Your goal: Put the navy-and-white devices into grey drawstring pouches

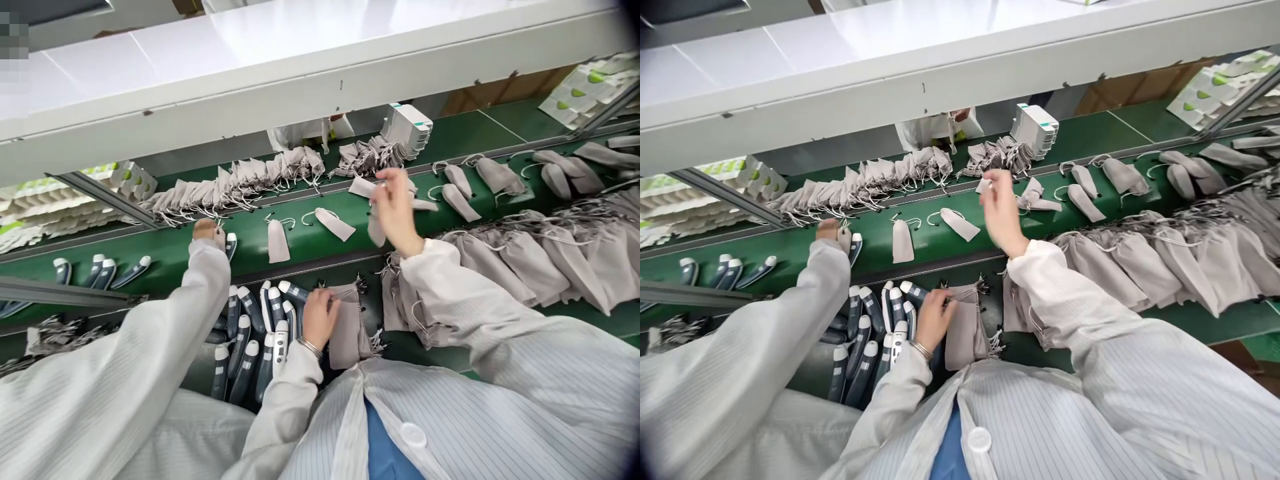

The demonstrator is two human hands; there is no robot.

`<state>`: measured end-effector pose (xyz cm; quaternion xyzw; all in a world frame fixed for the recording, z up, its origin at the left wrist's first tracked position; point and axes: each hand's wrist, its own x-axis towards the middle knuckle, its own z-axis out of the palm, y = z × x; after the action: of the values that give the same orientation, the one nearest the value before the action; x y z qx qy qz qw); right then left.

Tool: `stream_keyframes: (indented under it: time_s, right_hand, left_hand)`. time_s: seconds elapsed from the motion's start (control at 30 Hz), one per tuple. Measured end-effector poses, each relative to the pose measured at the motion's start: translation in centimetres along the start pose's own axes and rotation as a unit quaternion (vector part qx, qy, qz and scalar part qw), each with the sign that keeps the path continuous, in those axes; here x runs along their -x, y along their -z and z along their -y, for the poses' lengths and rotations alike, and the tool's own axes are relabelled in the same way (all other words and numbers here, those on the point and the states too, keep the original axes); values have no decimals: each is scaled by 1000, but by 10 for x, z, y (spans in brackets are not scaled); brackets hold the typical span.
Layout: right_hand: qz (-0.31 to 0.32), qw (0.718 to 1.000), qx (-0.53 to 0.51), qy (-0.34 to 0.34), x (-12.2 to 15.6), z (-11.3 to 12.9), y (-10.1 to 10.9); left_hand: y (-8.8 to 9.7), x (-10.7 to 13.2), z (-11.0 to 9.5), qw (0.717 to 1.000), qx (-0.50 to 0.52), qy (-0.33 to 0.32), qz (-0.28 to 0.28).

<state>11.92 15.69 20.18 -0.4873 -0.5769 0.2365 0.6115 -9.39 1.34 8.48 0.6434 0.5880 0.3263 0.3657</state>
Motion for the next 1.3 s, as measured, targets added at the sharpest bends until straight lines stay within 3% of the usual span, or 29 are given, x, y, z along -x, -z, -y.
stream_keyframes:
  time_s: [0.03,0.1,0.13,0.17,0.2,0.27,0.33,0.43,0.5,0.6,0.73,0.8,0.87,1.03,1.17,1.3]
  right_hand:
    - [42,996,75,25,-1,-9,-19]
    - [219,952,214,28,12,-23,-64]
    - [324,908,265,15,26,-29,-89]
    - [438,843,312,3,43,-33,-112]
    - [504,800,327,-1,62,-36,-135]
    - [578,744,336,2,100,-42,-172]
    - [605,724,329,13,127,-47,-195]
    - [613,722,319,25,138,-55,-205]
    - [597,739,310,21,125,-61,-196]
    - [554,777,301,5,91,-65,-167]
    - [444,875,191,-33,57,-50,-109]
    - [363,923,115,-59,56,-39,-78]
    - [296,948,78,-84,65,-30,-51]
    - [212,964,54,-154,103,-26,-9]
    - [201,959,15,-200,123,-33,3]
    - [109,966,-56,-228,129,-36,7]
  left_hand:
    - [-6,3,3,1000,-29,6,8]
    - [-15,8,7,997,-75,18,18]
    - [-18,9,9,995,-92,22,23]
    - [-20,10,10,994,-104,25,30]
    - [-21,11,11,993,-113,27,37]
    - [-21,13,12,991,-121,31,50]
    - [-20,17,12,991,-115,36,64]
    - [-13,23,12,992,-88,52,77]
    - [-5,25,13,993,-55,61,82]
    - [4,20,18,993,4,62,96]
    - [2,1,25,994,41,38,92]
    - [-6,-6,26,996,39,14,77]
    - [-17,-10,27,998,26,-13,60]
    - [-32,-5,27,995,-58,-79,36]
    - [-30,2,24,983,-143,-118,15]
    - [-28,13,15,966,-208,-152,28]
